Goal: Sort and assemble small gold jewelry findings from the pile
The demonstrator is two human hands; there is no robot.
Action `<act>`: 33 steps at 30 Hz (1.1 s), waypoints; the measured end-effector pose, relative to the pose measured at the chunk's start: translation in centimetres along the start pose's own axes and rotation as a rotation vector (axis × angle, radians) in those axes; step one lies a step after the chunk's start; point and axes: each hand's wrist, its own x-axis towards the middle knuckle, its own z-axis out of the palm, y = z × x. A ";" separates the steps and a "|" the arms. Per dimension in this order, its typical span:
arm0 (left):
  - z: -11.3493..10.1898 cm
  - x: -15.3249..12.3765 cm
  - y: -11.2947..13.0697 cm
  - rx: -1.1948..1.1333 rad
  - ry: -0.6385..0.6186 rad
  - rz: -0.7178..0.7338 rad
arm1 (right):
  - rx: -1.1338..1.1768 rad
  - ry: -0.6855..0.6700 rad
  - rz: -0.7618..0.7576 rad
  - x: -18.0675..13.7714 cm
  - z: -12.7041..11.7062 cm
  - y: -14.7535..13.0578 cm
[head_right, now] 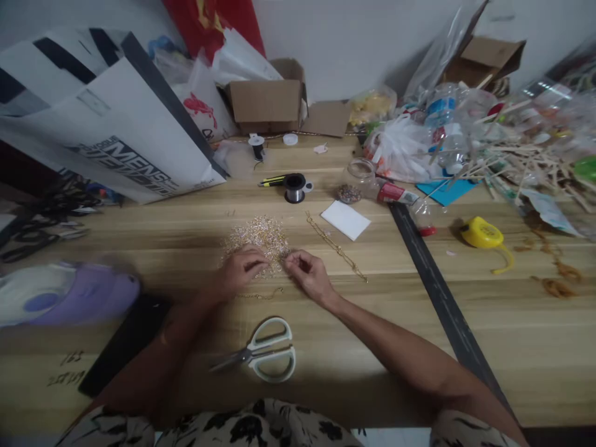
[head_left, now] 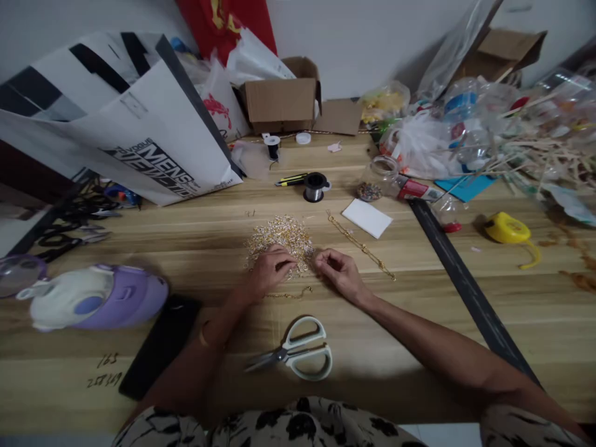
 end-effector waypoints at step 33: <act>-1.0 0.1 0.7 -0.678 0.131 -0.570 | 0.017 0.004 -0.023 -0.2 0.1 0.1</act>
